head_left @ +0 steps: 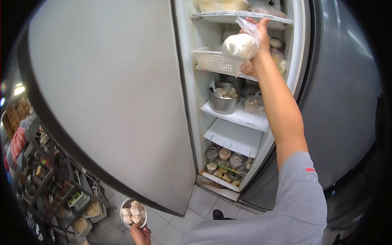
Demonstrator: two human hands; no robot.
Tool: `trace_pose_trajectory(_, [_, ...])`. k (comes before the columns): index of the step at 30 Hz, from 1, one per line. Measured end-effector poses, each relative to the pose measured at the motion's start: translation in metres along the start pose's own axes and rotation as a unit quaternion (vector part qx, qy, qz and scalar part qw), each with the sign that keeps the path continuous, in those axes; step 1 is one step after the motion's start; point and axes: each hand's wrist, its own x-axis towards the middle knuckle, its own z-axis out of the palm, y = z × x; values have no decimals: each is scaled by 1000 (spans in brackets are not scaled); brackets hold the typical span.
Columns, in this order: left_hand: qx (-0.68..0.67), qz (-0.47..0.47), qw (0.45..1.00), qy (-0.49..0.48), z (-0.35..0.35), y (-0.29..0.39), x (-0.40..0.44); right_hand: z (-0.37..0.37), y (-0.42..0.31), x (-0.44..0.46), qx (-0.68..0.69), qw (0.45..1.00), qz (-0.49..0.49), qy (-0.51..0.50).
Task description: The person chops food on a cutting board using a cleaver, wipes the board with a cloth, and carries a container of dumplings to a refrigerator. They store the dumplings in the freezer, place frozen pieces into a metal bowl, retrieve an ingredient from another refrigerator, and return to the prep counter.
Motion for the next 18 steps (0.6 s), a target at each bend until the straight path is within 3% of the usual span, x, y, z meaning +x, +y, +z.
trace_pose_trajectory(1, [-5, 1, 1000, 7, 1, 7, -1, 6, 0, -12, 16, 995, 16, -100])
trace_pose_trajectory(3, [20, -31, 999, -11, -9, 14, 5, 75, -28, -87, -46, 974, 88, -204])
trace_pose_trajectory(5, [44, -22, 999, -8, -11, 15, 8, 150, -5, -164, -116, 967, -59, -217])
trace_pose_trajectory(6, [75, -12, 997, -16, -9, 18, 8, 182, -10, -213, -116, 953, 27, -279])
trace_pose_trajectory(8, [109, -1, 994, -25, 8, 28, -15, 227, 6, -282, -224, 861, -156, -429])
trace_pose_trajectory(11, [143, 17, 988, -53, 14, 11, -38, 291, 63, -395, -156, 794, -371, -456])
trace_pose_trajectory(14, [138, 19, 985, -102, 11, -30, -42, 311, 103, -459, -166, 792, -338, -480])
trace_pose_trajectory(16, [133, 12, 982, -134, -2, -50, -39, 308, 126, -478, -237, 834, -235, -440])
trace_pose_trajectory(17, [131, 8, 982, -138, -12, -57, -35, 293, 136, -480, -241, 832, -233, -443])
trace_pose_trajectory(18, [88, -87, 980, -158, -24, -63, -31, 271, 143, -484, -330, 837, -162, -405])
